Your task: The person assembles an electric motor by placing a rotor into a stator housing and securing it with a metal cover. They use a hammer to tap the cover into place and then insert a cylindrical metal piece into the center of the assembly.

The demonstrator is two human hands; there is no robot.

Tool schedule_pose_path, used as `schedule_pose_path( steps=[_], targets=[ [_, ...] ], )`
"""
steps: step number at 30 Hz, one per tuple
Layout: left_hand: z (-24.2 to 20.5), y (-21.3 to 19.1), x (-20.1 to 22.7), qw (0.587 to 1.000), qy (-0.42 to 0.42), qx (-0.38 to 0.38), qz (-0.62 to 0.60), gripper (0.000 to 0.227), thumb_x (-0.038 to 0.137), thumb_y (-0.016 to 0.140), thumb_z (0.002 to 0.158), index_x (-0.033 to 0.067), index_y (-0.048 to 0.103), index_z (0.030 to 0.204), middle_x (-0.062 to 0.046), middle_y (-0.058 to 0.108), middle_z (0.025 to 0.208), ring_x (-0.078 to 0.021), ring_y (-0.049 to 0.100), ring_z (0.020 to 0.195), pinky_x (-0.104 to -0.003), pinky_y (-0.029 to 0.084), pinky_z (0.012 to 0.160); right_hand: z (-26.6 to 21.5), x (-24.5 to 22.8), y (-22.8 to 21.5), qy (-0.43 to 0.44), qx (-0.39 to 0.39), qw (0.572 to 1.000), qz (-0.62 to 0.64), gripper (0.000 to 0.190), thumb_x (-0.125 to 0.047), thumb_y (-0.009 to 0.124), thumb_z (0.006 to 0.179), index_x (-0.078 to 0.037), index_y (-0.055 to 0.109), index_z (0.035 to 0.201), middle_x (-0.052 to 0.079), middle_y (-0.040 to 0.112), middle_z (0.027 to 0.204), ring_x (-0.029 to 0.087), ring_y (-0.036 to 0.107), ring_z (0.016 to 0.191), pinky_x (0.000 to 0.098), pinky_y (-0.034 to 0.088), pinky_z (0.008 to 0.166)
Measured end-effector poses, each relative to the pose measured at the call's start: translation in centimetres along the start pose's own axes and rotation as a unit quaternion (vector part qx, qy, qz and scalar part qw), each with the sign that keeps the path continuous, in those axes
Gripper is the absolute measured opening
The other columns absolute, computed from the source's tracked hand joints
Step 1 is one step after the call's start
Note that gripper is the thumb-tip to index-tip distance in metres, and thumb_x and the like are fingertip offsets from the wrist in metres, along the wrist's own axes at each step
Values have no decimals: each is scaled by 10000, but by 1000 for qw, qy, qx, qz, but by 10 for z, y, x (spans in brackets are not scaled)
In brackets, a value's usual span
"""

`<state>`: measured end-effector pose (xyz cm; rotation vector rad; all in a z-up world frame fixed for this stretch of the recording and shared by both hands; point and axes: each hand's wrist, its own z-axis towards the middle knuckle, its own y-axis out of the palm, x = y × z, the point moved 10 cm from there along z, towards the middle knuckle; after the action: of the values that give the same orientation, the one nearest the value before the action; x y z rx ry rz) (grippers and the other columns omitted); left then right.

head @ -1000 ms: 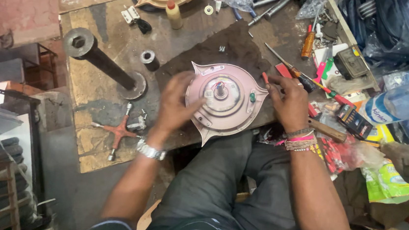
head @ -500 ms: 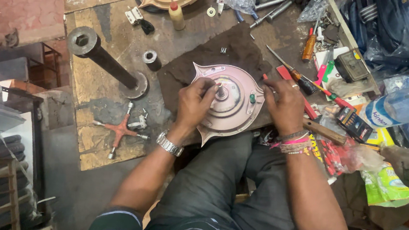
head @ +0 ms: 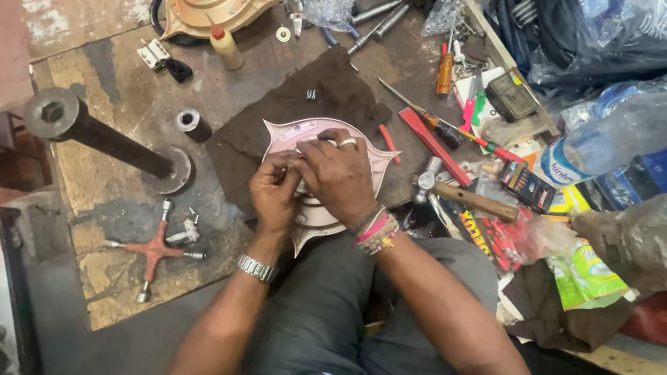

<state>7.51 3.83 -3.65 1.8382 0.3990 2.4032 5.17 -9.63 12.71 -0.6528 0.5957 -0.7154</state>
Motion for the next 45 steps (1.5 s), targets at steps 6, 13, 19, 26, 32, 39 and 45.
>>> schedule_pose_path(
  steps=[6,13,19,26,32,39,45],
  targets=[
    [0,-4,-4,1000,15,3,4,77,-35,677,981,-20,710,1049,-88,691,1205,-127,665,1018,-266,555,904,-7,8,13,58,-24,998,4,209,-288,747,915,-140,719,1060,1,734,941,225,644,1040,442,415,878],
    [18,-34,60,965,79,4,248,230,18,750,900,-18,741,1127,-120,715,1174,-232,689,1043,-309,549,896,-8,-3,9,13,-9,999,-34,263,-258,731,940,-96,696,1144,25,738,985,223,638,1030,428,417,884],
    [68,-113,69,801,181,176,543,762,137,882,832,-58,470,1443,-312,489,1441,-501,465,1341,-531,379,1122,-5,-9,8,-20,-12,998,-63,277,-244,719,967,-83,694,1191,27,730,966,218,636,1030,410,424,894],
    [108,-165,3,821,79,218,522,866,146,891,813,-71,376,1475,-313,500,1420,-477,493,1322,-484,394,1127,-5,-10,4,-16,-1,999,-50,280,-241,715,976,-97,678,1213,30,729,972,218,647,1042,410,420,903],
    [104,-169,8,819,84,257,507,786,82,874,784,-46,446,1431,-285,593,1347,-451,576,1239,-472,443,1053,-5,-9,2,-4,5,1000,-26,304,-218,722,963,-98,656,1235,34,737,1031,227,652,1059,412,422,912],
    [76,-127,65,906,140,226,330,698,25,889,856,-9,503,1436,-203,643,1346,-308,651,1206,-392,525,1058,-10,6,7,61,3,998,20,385,-225,778,921,-93,627,1249,31,723,1063,227,657,1025,427,431,898],
    [43,-18,129,985,90,18,146,832,-19,847,883,25,354,1551,-133,646,1355,-193,653,1231,-324,576,1043,-16,13,12,81,-5,996,46,548,-225,789,914,-53,496,1344,-11,757,1102,223,652,1003,443,410,886]
  ],
)
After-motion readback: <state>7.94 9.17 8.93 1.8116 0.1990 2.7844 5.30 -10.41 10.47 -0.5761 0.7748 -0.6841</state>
